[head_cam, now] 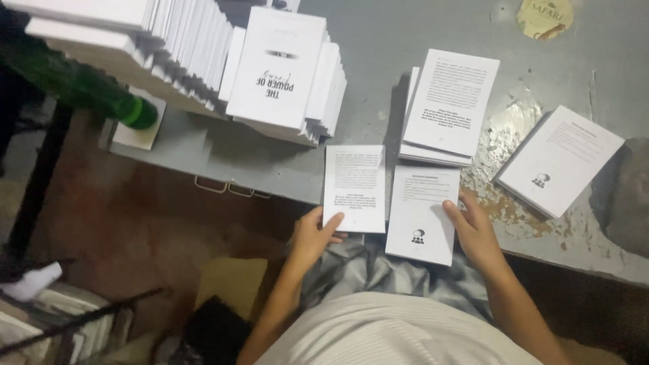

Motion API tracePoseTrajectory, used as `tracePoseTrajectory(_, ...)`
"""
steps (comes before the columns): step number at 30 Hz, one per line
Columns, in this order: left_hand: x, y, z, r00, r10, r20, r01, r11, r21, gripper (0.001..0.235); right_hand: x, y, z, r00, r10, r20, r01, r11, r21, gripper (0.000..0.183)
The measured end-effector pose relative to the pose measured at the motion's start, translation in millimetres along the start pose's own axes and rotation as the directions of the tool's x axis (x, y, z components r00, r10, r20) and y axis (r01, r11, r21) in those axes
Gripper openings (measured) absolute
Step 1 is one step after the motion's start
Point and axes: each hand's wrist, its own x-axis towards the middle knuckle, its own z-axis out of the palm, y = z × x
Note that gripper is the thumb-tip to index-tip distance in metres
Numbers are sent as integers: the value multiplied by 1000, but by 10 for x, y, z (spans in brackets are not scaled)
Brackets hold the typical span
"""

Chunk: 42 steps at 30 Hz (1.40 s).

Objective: Inspecting and sorting stacks of small printed booklets at a workbench.

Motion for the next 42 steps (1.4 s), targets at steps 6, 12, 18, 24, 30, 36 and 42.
tracePoseTrajectory(6,-201,7,-31,885,454,-102,-388,841,378,31,-316,-160,76,999,-9,39,4,994,105,71)
tracePoseTrajectory(12,-350,14,-37,880,474,-22,-419,798,433,32,-570,-495,410,999,-51,16,50,998,50,75)
tracePoseTrajectory(18,-507,101,140,692,701,172,-713,628,312,17,-614,-604,625,982,-170,77,178,978,-109,69)
tracePoseTrajectory(24,-625,315,321,575,745,338,-812,468,350,31,-485,-400,665,969,-203,144,217,972,-93,61)
tracePoseTrajectory(30,-161,-2,251,567,793,225,-793,451,409,15,-464,-280,454,947,-235,218,300,890,-345,57)
tracePoseTrajectory(36,22,321,179,735,628,256,-669,733,123,78,-528,-510,210,649,-668,364,722,391,-571,30)
tracePoseTrajectory(42,317,215,388,793,597,121,-600,800,-10,28,-307,-435,88,627,-779,10,720,575,-388,33)
